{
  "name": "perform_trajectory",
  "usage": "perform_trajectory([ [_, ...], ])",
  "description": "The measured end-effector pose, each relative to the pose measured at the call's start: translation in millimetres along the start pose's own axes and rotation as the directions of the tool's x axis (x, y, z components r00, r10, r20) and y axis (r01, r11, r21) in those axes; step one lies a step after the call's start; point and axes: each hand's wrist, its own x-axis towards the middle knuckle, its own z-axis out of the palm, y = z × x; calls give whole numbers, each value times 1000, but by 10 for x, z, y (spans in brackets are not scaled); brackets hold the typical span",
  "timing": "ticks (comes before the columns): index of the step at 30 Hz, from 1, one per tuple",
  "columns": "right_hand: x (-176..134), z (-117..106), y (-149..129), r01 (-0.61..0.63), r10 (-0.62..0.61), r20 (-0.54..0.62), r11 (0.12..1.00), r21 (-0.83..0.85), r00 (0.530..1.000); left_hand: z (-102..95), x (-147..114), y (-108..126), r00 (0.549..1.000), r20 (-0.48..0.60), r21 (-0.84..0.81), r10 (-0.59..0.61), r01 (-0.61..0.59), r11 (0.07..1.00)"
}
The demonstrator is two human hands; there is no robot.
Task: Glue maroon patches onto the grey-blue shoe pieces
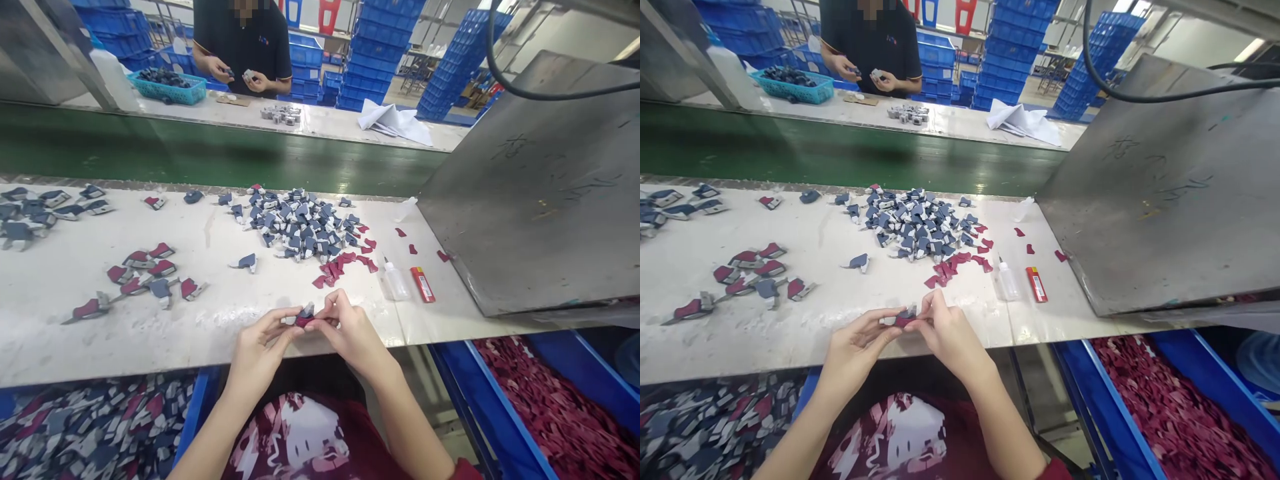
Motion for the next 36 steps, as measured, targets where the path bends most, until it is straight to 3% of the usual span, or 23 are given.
perform_trajectory([
  [5, 108, 21, 105, -31, 31, -7, 999, -31, 999, 75, 141, -16, 998, -47, -54, -32, 30, 998],
  [10, 211, 42, 216, -60, 56, -162, 998, -18, 985, 67, 224, 21, 994, -105, -112, -30, 18, 994],
  [13, 248, 70, 212, -19, 35, -85, 983, 181, 996, 51, 227, 94, 992, -125, -165, -34, 13, 986],
  [16, 260, 125, 185, -49, 58, -5, 887, 459, 998, 36, 212, 167, 991, -127, -184, -32, 8, 983],
  [19, 256, 174, 161, -41, 67, -27, 829, 557, 997, 22, 197, 213, 993, -116, -193, -20, -3, 981],
  [27, 206, 214, 134, 52, -16, -86, 902, 429, 996, 44, 198, 198, 989, -131, -231, -62, 30, 972],
  [32, 171, 265, 132, 188, -149, -200, 963, 192, 968, 80, 163, 222, 973, -224, -177, -62, 22, 984],
  [36, 152, 263, 105, 242, -214, -191, 961, 136, 958, 112, 125, 237, 963, -269, -143, -37, -2, 990],
])
